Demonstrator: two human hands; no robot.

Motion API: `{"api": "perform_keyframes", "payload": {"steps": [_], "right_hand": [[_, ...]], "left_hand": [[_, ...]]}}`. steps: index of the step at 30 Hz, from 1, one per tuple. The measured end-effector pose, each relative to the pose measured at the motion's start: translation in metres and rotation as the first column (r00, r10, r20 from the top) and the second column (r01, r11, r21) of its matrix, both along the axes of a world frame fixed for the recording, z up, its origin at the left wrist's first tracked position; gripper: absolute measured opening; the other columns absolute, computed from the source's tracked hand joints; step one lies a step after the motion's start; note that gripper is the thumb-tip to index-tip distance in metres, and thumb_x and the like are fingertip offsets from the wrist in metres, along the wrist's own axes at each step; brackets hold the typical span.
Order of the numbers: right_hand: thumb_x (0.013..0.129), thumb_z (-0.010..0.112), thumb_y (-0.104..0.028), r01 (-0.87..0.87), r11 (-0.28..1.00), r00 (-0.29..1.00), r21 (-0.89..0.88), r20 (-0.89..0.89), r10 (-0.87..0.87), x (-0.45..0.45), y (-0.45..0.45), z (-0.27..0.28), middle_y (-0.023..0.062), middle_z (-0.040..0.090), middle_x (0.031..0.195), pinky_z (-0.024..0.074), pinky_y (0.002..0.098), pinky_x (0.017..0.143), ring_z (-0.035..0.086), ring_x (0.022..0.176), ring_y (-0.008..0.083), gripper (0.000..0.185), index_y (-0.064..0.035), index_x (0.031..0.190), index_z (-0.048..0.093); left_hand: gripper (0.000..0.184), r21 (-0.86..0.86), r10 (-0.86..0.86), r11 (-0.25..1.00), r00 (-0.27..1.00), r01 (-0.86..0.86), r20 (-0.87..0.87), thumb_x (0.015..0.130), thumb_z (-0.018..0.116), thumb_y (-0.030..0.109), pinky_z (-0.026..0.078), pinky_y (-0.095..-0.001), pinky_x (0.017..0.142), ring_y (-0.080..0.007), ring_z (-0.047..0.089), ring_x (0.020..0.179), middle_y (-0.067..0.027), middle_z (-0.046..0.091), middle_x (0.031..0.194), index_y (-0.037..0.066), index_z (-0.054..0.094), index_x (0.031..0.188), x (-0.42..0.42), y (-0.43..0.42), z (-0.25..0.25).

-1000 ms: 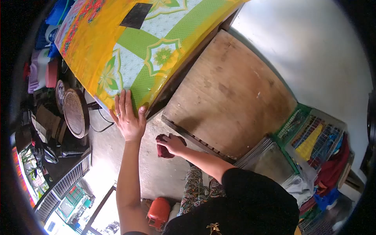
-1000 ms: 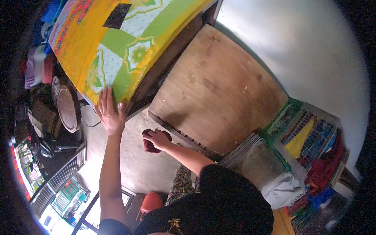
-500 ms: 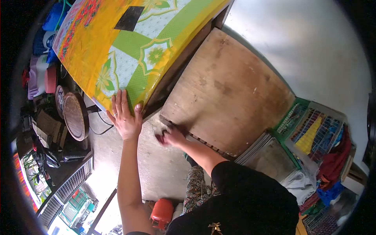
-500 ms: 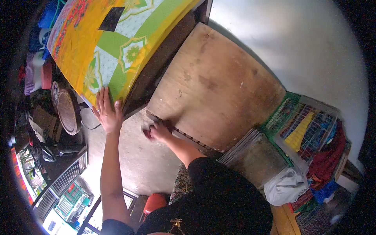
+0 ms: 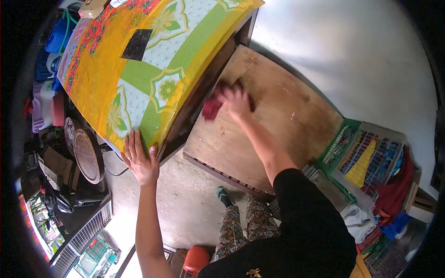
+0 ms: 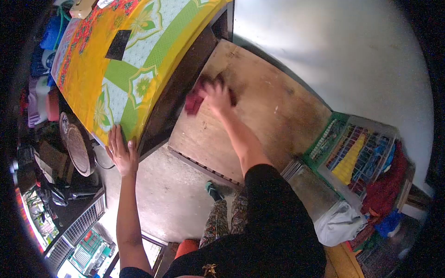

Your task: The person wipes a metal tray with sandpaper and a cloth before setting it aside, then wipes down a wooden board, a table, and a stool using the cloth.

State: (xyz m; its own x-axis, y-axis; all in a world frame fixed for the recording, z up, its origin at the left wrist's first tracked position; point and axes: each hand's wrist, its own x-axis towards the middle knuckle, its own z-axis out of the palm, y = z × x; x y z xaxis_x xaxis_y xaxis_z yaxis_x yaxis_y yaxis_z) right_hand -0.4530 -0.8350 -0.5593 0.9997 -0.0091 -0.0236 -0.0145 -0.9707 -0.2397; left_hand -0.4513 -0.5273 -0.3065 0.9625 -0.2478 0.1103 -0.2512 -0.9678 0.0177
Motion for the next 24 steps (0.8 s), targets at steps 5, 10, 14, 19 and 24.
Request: {"api": "perform_keyframes", "payload": {"steps": [5, 10, 14, 19, 24], "right_hand": [[0.089, 0.055, -0.027, 0.273, 0.960, 0.961, -0.061, -0.022, -0.274, 0.091, -0.121, 0.001, 0.0023, 0.036, 0.149, 0.0215, 0.0612, 0.110, 0.030, 0.137, 0.0332, 0.043, -0.0337, 0.132, 0.052], [0.091, 0.055, -0.032, 0.481, 0.877, 0.876, -0.007, -0.029, -0.481, 0.065, -0.168, -0.010, 0.0023, 0.036, 0.149, 0.0212, 0.0573, 0.112, 0.029, 0.137, 0.0337, 0.044, -0.0339, 0.135, 0.049], [0.089, 0.055, -0.036, 0.619, 0.779, 0.780, -0.101, -0.040, -0.625, -0.047, -0.215, -0.010, 0.0054, 0.034, 0.150, 0.0253, 0.0571, 0.110, 0.027, 0.138, 0.0360, 0.048, -0.0316, 0.137, 0.047], [0.094, 0.049, -0.040, 0.875, 0.449, 0.441, -0.183, -0.084, -0.893, -0.172, -0.299, -0.015, 0.0069, 0.031, 0.152, 0.0253, 0.0598, 0.109, 0.025, 0.138, 0.0403, 0.050, -0.0343, 0.142, 0.037], [0.098, 0.042, -0.042, 0.960, 0.171, 0.158, -0.220, -0.075, -0.985, -0.243, -0.292, -0.019, 0.0097, 0.030, 0.152, 0.0257, 0.0571, 0.110, 0.027, 0.136, 0.0413, 0.048, -0.0296, 0.143, 0.037]], "left_hand": [[0.059, 0.015, -0.002, 1.000, 0.999, 0.002, 0.035, 0.096, 0.041, 0.048, 0.011, -0.0570, 0.114, -0.0293, 0.031, 0.141, -0.0052, 0.041, 0.148, 0.013, 0.041, 0.144, 0.002, -0.001, -0.001], [0.060, -0.023, -0.052, 0.998, 0.998, 0.053, 0.038, 0.097, 0.040, 0.048, 0.013, -0.0520, 0.114, -0.0302, 0.032, 0.140, -0.0073, 0.042, 0.147, 0.010, 0.042, 0.143, 0.002, 0.001, -0.001], [0.060, -0.010, -0.075, 0.997, 0.995, 0.076, 0.059, 0.098, 0.038, 0.049, 0.016, -0.0514, 0.114, -0.0298, 0.032, 0.140, -0.0072, 0.042, 0.147, 0.011, 0.041, 0.144, 0.002, 0.005, -0.004], [0.060, -0.013, -0.067, 0.998, 0.994, 0.068, 0.082, 0.098, 0.035, 0.052, 0.017, -0.0519, 0.113, -0.0294, 0.034, 0.139, -0.0066, 0.042, 0.147, 0.013, 0.042, 0.144, 0.002, 0.004, -0.006], [0.057, -0.018, -0.056, 0.998, 0.993, 0.058, 0.100, 0.098, 0.036, 0.051, 0.021, -0.0566, 0.110, -0.0281, 0.036, 0.138, -0.0048, 0.043, 0.147, 0.016, 0.043, 0.143, 0.001, 0.003, -0.010]]}}
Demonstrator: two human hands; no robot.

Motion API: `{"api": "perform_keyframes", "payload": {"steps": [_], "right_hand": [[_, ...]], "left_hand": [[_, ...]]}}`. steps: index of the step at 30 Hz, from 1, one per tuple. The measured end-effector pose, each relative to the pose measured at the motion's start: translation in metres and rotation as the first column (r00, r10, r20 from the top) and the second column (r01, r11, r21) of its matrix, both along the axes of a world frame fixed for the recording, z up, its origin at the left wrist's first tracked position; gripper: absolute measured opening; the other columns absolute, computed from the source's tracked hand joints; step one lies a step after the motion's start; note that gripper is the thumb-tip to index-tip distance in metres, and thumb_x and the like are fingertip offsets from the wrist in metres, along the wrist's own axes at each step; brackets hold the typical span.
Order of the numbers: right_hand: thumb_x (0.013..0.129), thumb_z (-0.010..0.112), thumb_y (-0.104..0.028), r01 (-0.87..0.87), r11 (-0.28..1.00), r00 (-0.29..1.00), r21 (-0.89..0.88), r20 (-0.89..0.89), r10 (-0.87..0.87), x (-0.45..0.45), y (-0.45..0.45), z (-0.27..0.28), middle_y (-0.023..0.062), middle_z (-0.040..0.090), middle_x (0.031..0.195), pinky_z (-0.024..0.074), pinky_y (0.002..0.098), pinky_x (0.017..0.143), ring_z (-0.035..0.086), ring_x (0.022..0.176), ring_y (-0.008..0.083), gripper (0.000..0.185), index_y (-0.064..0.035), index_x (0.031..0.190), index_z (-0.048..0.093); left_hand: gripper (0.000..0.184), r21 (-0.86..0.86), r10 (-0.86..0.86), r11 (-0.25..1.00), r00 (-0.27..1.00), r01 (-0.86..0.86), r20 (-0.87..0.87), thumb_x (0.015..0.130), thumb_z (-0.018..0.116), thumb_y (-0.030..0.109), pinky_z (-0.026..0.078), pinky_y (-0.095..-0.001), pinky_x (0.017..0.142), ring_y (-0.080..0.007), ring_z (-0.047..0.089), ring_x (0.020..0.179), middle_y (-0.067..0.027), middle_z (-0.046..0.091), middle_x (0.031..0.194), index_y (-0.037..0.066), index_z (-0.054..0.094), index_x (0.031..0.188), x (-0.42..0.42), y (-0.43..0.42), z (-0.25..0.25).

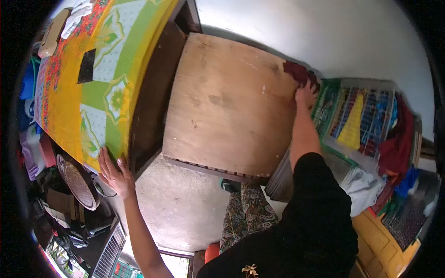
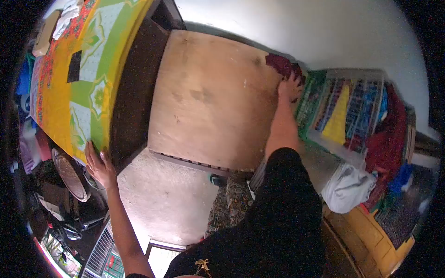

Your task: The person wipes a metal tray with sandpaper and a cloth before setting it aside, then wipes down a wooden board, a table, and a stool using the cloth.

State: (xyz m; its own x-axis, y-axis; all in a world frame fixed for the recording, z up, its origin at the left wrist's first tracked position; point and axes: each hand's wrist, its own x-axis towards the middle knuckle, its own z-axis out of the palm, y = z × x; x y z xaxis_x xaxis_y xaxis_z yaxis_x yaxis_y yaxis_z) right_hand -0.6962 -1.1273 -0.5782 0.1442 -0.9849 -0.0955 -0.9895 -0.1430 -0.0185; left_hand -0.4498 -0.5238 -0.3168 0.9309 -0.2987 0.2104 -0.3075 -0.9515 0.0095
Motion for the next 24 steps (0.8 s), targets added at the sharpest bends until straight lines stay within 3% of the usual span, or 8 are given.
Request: {"api": "perform_keyframes", "payload": {"steps": [5, 9, 13, 16, 21, 22, 23, 24], "right_hand": [[0.096, 0.048, -0.036, 0.267, 0.961, 0.963, 0.069, 0.023, -0.269, -0.029, 0.124, 0.011, 0.0119, 0.030, 0.151, 0.0231, 0.0535, 0.112, 0.026, 0.137, 0.0394, 0.049, -0.0261, 0.143, 0.038], [0.093, 0.053, -0.028, 0.139, 0.988, 0.988, 0.074, 0.055, -0.143, -0.066, 0.232, 0.007, 0.0158, 0.030, 0.150, 0.0238, 0.0503, 0.113, 0.025, 0.138, 0.0408, 0.049, -0.0250, 0.141, 0.041], [0.091, 0.056, -0.024, -0.087, 0.995, 0.988, 0.047, 0.128, 0.080, -0.099, 0.248, 0.007, 0.0187, 0.030, 0.150, 0.0237, 0.0501, 0.113, 0.024, 0.139, 0.0416, 0.051, -0.0246, 0.140, 0.042], [0.090, 0.058, -0.021, -0.139, 0.989, 0.982, -0.057, 0.117, 0.145, -0.120, 0.270, 0.001, 0.0197, 0.039, 0.143, 0.0271, 0.0526, 0.110, 0.030, 0.134, 0.0410, 0.043, -0.0203, 0.132, 0.052], [0.089, 0.057, -0.020, 0.292, 0.949, 0.956, 0.120, -0.012, -0.292, -0.121, 0.415, 0.017, 0.0199, 0.038, 0.143, 0.0262, 0.0547, 0.108, 0.026, 0.134, 0.0415, 0.046, -0.0192, 0.135, 0.048], [0.088, 0.058, -0.020, 0.238, 0.960, 0.970, 0.145, 0.019, -0.243, -0.129, 0.467, -0.023, 0.0196, 0.029, 0.148, 0.0227, 0.0640, 0.106, 0.024, 0.136, 0.0443, 0.059, -0.0288, 0.143, 0.039], [0.087, 0.058, -0.018, 0.118, 0.922, 0.990, 0.369, 0.029, -0.138, -0.111, 0.507, -0.005, 0.0165, 0.043, 0.140, 0.0282, 0.0493, 0.108, 0.030, 0.133, 0.0370, 0.042, -0.0151, 0.129, 0.054], [0.082, 0.059, -0.015, -0.412, 0.704, 0.870, 0.578, 0.480, 0.115, -0.111, 0.529, -0.007, 0.0124, 0.051, 0.134, 0.0308, 0.0478, 0.106, 0.039, 0.127, 0.0361, 0.035, -0.0112, 0.117, 0.062]], "left_hand": [[0.056, 0.017, 0.037, 0.999, 0.999, -0.037, 0.016, 0.098, 0.037, 0.053, 0.021, -0.0597, 0.108, -0.0260, 0.036, 0.138, -0.0022, 0.043, 0.147, 0.021, 0.043, 0.143, -0.001, 0.004, -0.005], [0.053, 0.035, 0.025, 0.999, 0.999, -0.026, 0.032, 0.099, 0.035, 0.051, 0.023, -0.0589, 0.107, -0.0251, 0.037, 0.137, -0.0002, 0.041, 0.148, 0.024, 0.041, 0.144, -0.003, 0.003, -0.002], [0.053, -0.001, 0.041, 0.999, 0.999, -0.041, 0.022, 0.099, 0.035, 0.052, 0.021, -0.0586, 0.108, -0.0247, 0.037, 0.137, 0.0002, 0.042, 0.147, 0.024, 0.042, 0.143, -0.003, 0.005, -0.005], [0.055, -0.012, 0.031, 0.999, 0.999, -0.031, 0.039, 0.098, 0.035, 0.054, 0.020, -0.0598, 0.108, -0.0251, 0.037, 0.137, 0.0000, 0.042, 0.147, 0.023, 0.043, 0.143, -0.002, 0.006, -0.006], [0.052, 0.033, 0.085, 0.996, 0.995, -0.087, 0.060, 0.097, 0.041, 0.052, 0.019, -0.0637, 0.109, -0.0240, 0.038, 0.137, 0.0001, 0.045, 0.145, 0.025, 0.045, 0.141, -0.005, 0.000, -0.004], [0.052, 0.039, 0.096, 0.994, 0.993, -0.099, 0.061, 0.097, 0.041, 0.052, 0.018, -0.0643, 0.109, -0.0240, 0.038, 0.137, 0.0001, 0.045, 0.145, 0.025, 0.045, 0.141, -0.005, -0.002, -0.004], [0.052, 0.030, 0.086, 0.996, 0.994, -0.088, 0.063, 0.097, 0.040, 0.053, 0.018, -0.0644, 0.109, -0.0242, 0.038, 0.137, 0.0001, 0.045, 0.145, 0.025, 0.045, 0.141, -0.005, -0.003, -0.005], [0.052, 0.023, 0.078, 0.997, 0.995, -0.080, 0.064, 0.097, 0.040, 0.053, 0.018, -0.0645, 0.109, -0.0244, 0.038, 0.136, 0.0001, 0.045, 0.145, 0.025, 0.045, 0.141, -0.004, -0.002, -0.005]]}}
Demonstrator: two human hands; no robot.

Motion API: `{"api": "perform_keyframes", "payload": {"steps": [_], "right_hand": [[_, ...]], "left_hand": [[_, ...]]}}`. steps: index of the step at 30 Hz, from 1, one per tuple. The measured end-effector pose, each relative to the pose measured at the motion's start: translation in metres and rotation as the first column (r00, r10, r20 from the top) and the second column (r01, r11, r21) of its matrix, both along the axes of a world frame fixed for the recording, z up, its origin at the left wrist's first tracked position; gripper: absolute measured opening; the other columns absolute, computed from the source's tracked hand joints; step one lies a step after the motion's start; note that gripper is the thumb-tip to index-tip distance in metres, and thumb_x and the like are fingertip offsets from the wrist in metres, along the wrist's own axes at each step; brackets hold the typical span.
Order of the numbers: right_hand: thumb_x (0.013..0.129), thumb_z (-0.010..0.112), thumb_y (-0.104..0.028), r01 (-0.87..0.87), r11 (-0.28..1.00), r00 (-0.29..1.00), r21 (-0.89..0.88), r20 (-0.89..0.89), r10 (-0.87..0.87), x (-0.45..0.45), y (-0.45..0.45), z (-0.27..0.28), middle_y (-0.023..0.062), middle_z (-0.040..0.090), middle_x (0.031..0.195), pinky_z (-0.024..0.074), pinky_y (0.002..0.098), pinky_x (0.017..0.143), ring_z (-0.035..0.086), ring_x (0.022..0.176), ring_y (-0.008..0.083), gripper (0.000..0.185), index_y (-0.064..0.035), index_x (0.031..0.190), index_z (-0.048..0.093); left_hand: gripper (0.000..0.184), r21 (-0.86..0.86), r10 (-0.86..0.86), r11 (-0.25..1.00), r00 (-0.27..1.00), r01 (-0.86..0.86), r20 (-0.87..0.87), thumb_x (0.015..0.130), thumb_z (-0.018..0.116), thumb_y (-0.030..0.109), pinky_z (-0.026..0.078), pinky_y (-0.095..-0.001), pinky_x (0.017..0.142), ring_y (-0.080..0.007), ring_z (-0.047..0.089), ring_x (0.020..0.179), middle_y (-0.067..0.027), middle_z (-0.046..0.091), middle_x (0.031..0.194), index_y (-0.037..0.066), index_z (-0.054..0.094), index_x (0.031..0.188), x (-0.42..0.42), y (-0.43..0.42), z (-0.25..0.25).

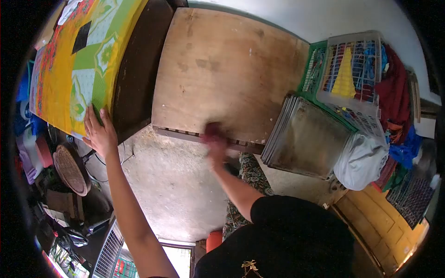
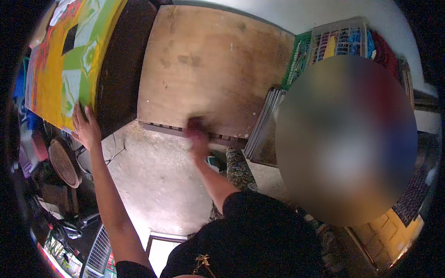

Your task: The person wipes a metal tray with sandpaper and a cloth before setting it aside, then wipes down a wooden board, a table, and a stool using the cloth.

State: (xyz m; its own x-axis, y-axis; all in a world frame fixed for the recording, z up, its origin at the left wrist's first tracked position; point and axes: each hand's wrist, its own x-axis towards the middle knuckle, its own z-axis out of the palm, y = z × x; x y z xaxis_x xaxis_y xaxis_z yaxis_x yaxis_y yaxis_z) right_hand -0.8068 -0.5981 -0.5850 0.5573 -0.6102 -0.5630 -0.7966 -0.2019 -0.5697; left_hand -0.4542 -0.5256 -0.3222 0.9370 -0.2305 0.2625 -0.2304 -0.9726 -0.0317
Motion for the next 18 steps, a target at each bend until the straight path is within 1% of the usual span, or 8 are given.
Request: {"api": "perform_keyframes", "payload": {"steps": [2, 3, 7, 10, 11, 13, 14, 18], "right_hand": [[0.074, 0.065, -0.010, -0.215, 0.967, 0.856, -0.134, 0.450, 0.253, 0.040, 0.074, 0.012, 0.0114, 0.055, 0.125, 0.0376, 0.0486, 0.103, 0.047, 0.114, 0.0372, 0.039, -0.0206, 0.112, 0.066], [0.075, 0.066, -0.007, -0.415, 0.909, 0.869, 0.034, 0.311, 0.385, 0.059, 0.070, 0.052, 0.0106, 0.053, 0.126, 0.0422, 0.0474, 0.100, 0.046, 0.115, 0.0392, 0.042, -0.0244, 0.113, 0.065], [0.079, 0.064, -0.003, -0.168, 0.976, 0.764, -0.139, 0.607, 0.218, 0.091, -0.002, 0.091, 0.0146, 0.056, 0.122, 0.0464, 0.0403, 0.095, 0.054, 0.109, 0.0318, 0.036, -0.0122, 0.114, 0.064], [0.092, 0.049, -0.020, 0.225, 0.728, 0.687, 0.648, 0.424, -0.590, 0.097, -0.137, 0.143, 0.0061, 0.061, 0.088, 0.0381, 0.0298, 0.049, 0.050, 0.059, 0.0154, 0.023, -0.0080, 0.107, 0.062], [0.097, 0.045, -0.025, 0.308, 0.666, 0.615, 0.679, 0.392, -0.684, 0.094, -0.187, 0.158, 0.0032, 0.063, 0.077, 0.0353, 0.0263, 0.034, 0.048, 0.042, 0.0099, 0.026, -0.0066, 0.104, 0.062], [0.096, 0.048, -0.026, 0.222, 0.958, 0.852, -0.180, 0.514, -0.100, 0.075, -0.283, 0.097, 0.0115, 0.056, 0.113, 0.0368, 0.0405, 0.080, 0.049, 0.092, 0.0253, 0.027, -0.0131, 0.116, 0.061], [0.095, 0.050, -0.026, 0.202, 0.781, 0.926, -0.590, 0.375, 0.043, 0.066, -0.331, 0.068, 0.0156, 0.053, 0.131, 0.0375, 0.0476, 0.102, 0.050, 0.117, 0.0329, 0.031, -0.0163, 0.122, 0.060], [0.093, 0.052, -0.036, 0.089, 0.762, 0.985, -0.641, -0.059, -0.164, 0.069, -0.354, 0.034, 0.0206, 0.037, 0.145, 0.0335, 0.0585, 0.103, 0.038, 0.123, 0.0493, 0.043, -0.0240, 0.135, 0.051]], "left_hand": [[0.054, -0.010, 0.000, 1.000, 1.000, 0.000, 0.001, 0.097, 0.039, 0.055, 0.019, -0.0648, 0.108, -0.0255, 0.039, 0.136, -0.0004, 0.045, 0.145, 0.025, 0.045, 0.141, -0.001, 0.004, -0.001], [0.055, -0.009, 0.000, 1.000, 1.000, 0.000, 0.000, 0.097, 0.037, 0.057, 0.019, -0.0650, 0.107, -0.0264, 0.039, 0.136, -0.0008, 0.044, 0.146, 0.026, 0.044, 0.142, 0.001, 0.006, -0.002], [0.057, -0.014, -0.004, 1.000, 1.000, 0.004, -0.017, 0.097, 0.036, 0.058, 0.021, -0.0652, 0.106, -0.0271, 0.040, 0.135, -0.0019, 0.045, 0.145, 0.026, 0.043, 0.143, 0.002, 0.005, -0.001], [0.055, 0.007, 0.006, 1.000, 1.000, -0.006, -0.004, 0.097, 0.037, 0.056, 0.021, -0.0649, 0.106, -0.0269, 0.040, 0.135, -0.0024, 0.044, 0.146, 0.026, 0.043, 0.143, 0.002, 0.004, -0.001], [0.055, 0.010, 0.009, 1.000, 1.000, -0.009, -0.001, 0.097, 0.037, 0.056, 0.021, -0.0649, 0.106, -0.0268, 0.041, 0.135, -0.0022, 0.044, 0.146, 0.026, 0.043, 0.143, 0.001, 0.004, -0.003], [0.054, 0.024, 0.013, 1.000, 1.000, -0.013, 0.011, 0.097, 0.038, 0.055, 0.021, -0.0647, 0.107, -0.0265, 0.041, 0.135, -0.0017, 0.044, 0.146, 0.026, 0.043, 0.142, 0.003, 0.005, -0.004], [0.054, 0.020, 0.013, 1.000, 1.000, -0.014, 0.009, 0.097, 0.039, 0.055, 0.020, -0.0648, 0.107, -0.0258, 0.040, 0.135, -0.0011, 0.044, 0.145, 0.026, 0.044, 0.142, 0.003, 0.005, -0.004], [0.053, 0.029, 0.024, 0.999, 1.000, -0.025, 0.018, 0.097, 0.041, 0.054, 0.019, -0.0647, 0.108, -0.0239, 0.039, 0.136, 0.0003, 0.045, 0.145, 0.025, 0.046, 0.140, 0.002, 0.000, -0.002]]}}
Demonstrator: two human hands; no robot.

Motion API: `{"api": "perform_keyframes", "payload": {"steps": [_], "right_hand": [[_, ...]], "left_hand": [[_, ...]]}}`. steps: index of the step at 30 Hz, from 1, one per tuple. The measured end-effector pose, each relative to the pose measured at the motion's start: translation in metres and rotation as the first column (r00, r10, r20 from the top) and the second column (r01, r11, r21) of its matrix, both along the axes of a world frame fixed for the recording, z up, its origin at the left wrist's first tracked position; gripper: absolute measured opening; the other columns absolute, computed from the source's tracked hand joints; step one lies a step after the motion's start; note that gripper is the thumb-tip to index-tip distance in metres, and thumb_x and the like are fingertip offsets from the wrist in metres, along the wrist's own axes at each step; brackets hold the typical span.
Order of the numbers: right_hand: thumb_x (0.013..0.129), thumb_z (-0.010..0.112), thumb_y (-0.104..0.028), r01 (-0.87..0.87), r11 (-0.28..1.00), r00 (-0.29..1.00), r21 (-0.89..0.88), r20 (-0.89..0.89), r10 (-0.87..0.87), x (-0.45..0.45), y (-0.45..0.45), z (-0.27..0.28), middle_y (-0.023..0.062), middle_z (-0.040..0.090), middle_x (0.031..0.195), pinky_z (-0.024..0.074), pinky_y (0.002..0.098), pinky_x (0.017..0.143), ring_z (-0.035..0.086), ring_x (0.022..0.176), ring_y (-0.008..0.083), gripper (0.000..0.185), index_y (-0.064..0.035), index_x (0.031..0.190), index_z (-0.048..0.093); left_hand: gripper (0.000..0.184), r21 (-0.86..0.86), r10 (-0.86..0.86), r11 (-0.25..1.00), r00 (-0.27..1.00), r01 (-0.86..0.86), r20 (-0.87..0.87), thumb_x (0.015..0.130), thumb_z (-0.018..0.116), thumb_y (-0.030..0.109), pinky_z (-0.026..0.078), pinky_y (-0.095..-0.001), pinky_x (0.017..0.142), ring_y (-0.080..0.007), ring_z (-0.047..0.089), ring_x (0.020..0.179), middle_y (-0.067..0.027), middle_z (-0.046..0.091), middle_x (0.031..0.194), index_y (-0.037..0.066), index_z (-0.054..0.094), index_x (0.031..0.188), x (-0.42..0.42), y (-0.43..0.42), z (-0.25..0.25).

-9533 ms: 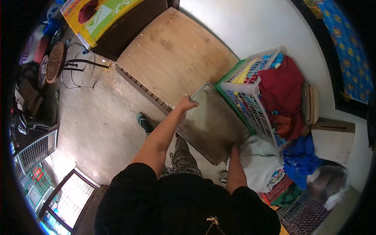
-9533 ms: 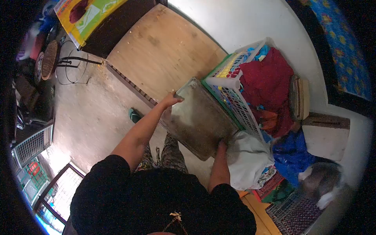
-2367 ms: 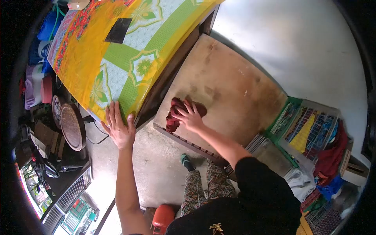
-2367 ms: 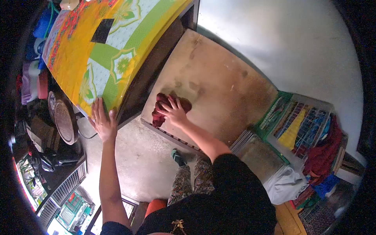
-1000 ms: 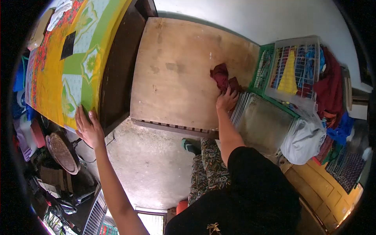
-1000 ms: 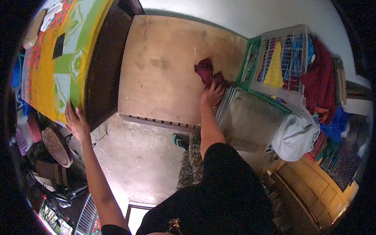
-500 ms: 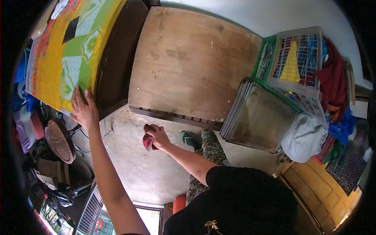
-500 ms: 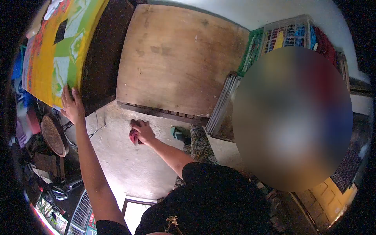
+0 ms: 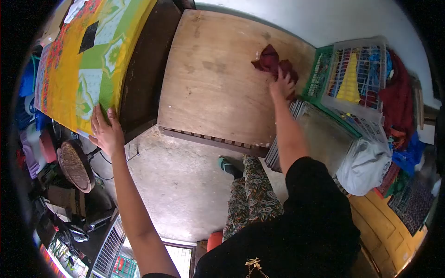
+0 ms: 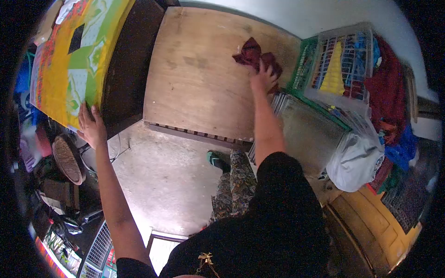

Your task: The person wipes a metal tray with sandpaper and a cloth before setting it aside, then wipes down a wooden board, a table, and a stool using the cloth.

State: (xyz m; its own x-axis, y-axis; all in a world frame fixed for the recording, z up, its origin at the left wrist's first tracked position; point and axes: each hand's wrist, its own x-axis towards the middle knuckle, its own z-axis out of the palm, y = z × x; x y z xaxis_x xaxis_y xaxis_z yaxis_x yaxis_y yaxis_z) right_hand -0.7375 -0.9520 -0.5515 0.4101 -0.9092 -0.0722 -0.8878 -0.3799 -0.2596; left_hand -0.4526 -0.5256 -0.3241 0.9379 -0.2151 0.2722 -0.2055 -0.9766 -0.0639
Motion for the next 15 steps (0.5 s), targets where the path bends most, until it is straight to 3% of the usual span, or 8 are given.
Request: {"api": "perform_keyframes", "payload": {"steps": [3, 4, 5, 7, 9, 11, 13, 15], "right_hand": [[0.093, 0.053, -0.035, 0.113, 0.993, 0.992, -0.041, 0.067, -0.110, 0.020, 0.143, -0.072, 0.0228, 0.047, 0.133, 0.0347, 0.0514, 0.103, 0.046, 0.117, 0.0450, 0.053, -0.0029, 0.133, 0.045], [0.091, 0.055, -0.033, -0.078, 0.980, 0.986, 0.182, 0.158, 0.049, 0.024, 0.215, -0.035, 0.0242, 0.048, 0.131, 0.0383, 0.0495, 0.100, 0.053, 0.110, 0.0409, 0.045, -0.0026, 0.124, 0.051], [0.089, 0.058, -0.030, -0.039, 0.632, 0.823, 0.774, 0.383, -0.419, 0.036, 0.270, -0.019, 0.0234, 0.051, 0.129, 0.0383, 0.0477, 0.100, 0.054, 0.110, 0.0360, 0.037, -0.0026, 0.114, 0.058], [0.090, 0.055, -0.025, -0.508, 0.484, 0.854, 0.713, 0.341, 0.394, 0.017, 0.372, 0.004, 0.0163, 0.051, 0.132, 0.0401, 0.0462, 0.101, 0.052, 0.112, 0.0363, 0.030, -0.0127, 0.115, 0.062], [0.090, 0.052, -0.020, -0.700, 0.228, 0.623, 0.677, 0.423, 0.658, 0.013, 0.416, 0.038, 0.0093, 0.051, 0.135, 0.0419, 0.0446, 0.102, 0.050, 0.114, 0.0366, 0.030, -0.0227, 0.117, 0.067], [0.087, 0.056, -0.015, -0.658, 0.344, 0.741, 0.670, 0.492, 0.458, 0.022, 0.407, 0.073, 0.0060, 0.051, 0.134, 0.0406, 0.0460, 0.104, 0.048, 0.118, 0.0357, 0.035, -0.0298, 0.117, 0.066], [0.087, 0.056, -0.011, -0.785, 0.548, 0.606, 0.288, 0.537, 0.586, 0.023, 0.351, 0.081, 0.0066, 0.052, 0.134, 0.0414, 0.0467, 0.101, 0.050, 0.117, 0.0357, 0.034, -0.0285, 0.115, 0.066], [0.089, 0.054, -0.010, -0.624, 0.723, 0.768, 0.297, 0.401, 0.499, 0.026, 0.265, 0.085, 0.0140, 0.057, 0.124, 0.0434, 0.0461, 0.094, 0.054, 0.113, 0.0350, 0.028, -0.0180, 0.113, 0.065]], "left_hand": [[0.053, 0.012, 0.005, 1.000, 1.000, -0.005, 0.003, 0.097, 0.041, 0.054, 0.020, -0.0647, 0.108, -0.0235, 0.039, 0.136, 0.0005, 0.045, 0.144, 0.025, 0.046, 0.140, -0.002, 0.000, 0.000], [0.053, 0.010, 0.004, 1.000, 1.000, -0.005, 0.005, 0.097, 0.041, 0.054, 0.020, -0.0647, 0.108, -0.0234, 0.039, 0.135, 0.0006, 0.045, 0.144, 0.024, 0.046, 0.140, -0.002, 0.000, 0.000], [0.053, -0.003, -0.016, 1.000, 1.000, 0.016, 0.003, 0.097, 0.041, 0.054, 0.020, -0.0648, 0.108, -0.0234, 0.040, 0.135, 0.0005, 0.045, 0.144, 0.024, 0.046, 0.140, -0.002, 0.002, 0.000], [0.053, -0.042, -0.059, 0.997, 0.998, 0.059, 0.006, 0.097, 0.040, 0.054, 0.020, -0.0651, 0.107, -0.0234, 0.040, 0.135, 0.0003, 0.046, 0.144, 0.024, 0.046, 0.140, -0.001, 0.004, 0.000], [0.052, -0.060, -0.057, 0.997, 0.998, 0.057, 0.011, 0.097, 0.040, 0.053, 0.021, -0.0651, 0.107, -0.0236, 0.040, 0.135, 0.0002, 0.046, 0.144, 0.024, 0.047, 0.140, 0.003, 0.001, -0.001], [0.051, -0.053, -0.054, 0.997, 0.999, 0.054, 0.002, 0.098, 0.039, 0.052, 0.021, -0.0651, 0.107, -0.0238, 0.040, 0.135, 0.0004, 0.046, 0.144, 0.024, 0.048, 0.139, 0.000, 0.011, -0.001], [0.051, -0.063, -0.062, 0.996, 0.998, 0.062, 0.004, 0.098, 0.038, 0.053, 0.021, -0.0652, 0.107, -0.0239, 0.041, 0.134, 0.0008, 0.045, 0.144, 0.023, 0.048, 0.139, 0.001, 0.008, -0.001], [0.055, -0.067, -0.062, 0.996, 0.998, 0.061, -0.018, 0.098, 0.034, 0.056, 0.020, -0.0649, 0.107, -0.0245, 0.039, 0.135, -0.0004, 0.045, 0.144, 0.023, 0.048, 0.139, -0.002, 0.007, 0.000]]}}
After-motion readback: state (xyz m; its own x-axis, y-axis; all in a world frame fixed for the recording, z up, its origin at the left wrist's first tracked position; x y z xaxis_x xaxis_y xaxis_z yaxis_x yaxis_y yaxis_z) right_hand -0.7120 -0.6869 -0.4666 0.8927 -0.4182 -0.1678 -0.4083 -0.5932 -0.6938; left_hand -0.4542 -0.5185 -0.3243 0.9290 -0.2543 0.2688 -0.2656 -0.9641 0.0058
